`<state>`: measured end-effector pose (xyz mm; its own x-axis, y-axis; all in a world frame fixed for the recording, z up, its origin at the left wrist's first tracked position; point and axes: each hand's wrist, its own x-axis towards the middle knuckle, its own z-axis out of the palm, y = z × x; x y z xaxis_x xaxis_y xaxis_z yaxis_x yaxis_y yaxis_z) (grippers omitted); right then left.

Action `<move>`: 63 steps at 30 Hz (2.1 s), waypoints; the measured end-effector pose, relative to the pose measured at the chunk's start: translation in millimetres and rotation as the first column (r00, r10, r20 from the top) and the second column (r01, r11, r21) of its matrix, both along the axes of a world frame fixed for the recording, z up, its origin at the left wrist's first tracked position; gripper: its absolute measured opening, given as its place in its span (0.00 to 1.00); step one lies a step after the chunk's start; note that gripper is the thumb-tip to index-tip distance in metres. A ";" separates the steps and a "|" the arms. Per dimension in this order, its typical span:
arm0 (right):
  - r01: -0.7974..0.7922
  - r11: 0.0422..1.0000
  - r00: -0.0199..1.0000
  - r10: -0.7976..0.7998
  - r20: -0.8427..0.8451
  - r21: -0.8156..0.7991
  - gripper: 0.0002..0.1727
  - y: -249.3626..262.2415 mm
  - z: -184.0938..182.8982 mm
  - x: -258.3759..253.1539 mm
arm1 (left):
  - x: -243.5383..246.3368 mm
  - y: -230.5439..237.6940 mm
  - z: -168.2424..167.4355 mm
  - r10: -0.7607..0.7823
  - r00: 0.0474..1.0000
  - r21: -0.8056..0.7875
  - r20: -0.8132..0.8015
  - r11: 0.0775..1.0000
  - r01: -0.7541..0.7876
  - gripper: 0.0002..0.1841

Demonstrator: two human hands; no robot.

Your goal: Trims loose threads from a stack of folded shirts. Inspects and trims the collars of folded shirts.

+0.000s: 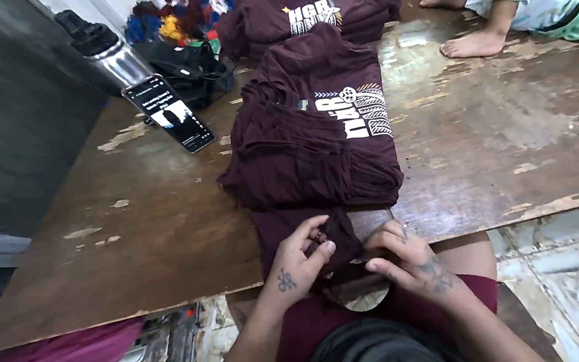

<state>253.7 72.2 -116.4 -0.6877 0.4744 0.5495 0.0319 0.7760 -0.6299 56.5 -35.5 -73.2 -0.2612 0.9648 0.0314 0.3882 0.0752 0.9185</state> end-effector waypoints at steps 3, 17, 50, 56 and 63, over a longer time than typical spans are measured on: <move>0.057 0.994 0.997 -0.061 0.045 0.093 0.10 -3.3 -3.3 -24.3 | 1.7 1.2 -2.6 0.022 0.999 0.015 0.049 1.000 -0.023 0.22; 0.066 0.988 0.997 -0.070 0.026 0.138 0.07 -0.9 -2.7 -32.7 | -5.7 -4.5 -3.6 -0.020 1.000 0.050 0.013 0.999 0.019 0.22; -0.038 0.999 0.986 0.033 0.165 0.027 0.13 24.5 9.6 22.9 | 2.3 21.8 3.1 0.104 0.975 0.080 0.196 0.989 -0.121 0.08; 0.126 0.980 0.985 -0.142 0.098 0.151 0.10 7.2 6.4 -29.9 | 10.2 25.1 1.4 0.181 0.962 0.069 0.206 0.977 -0.199 0.08; 0.039 0.987 0.979 -0.069 0.193 0.153 0.11 16.4 7.3 10.7 | -3.7 3.0 4.3 -0.123 0.894 -0.021 -0.431 0.992 0.127 0.22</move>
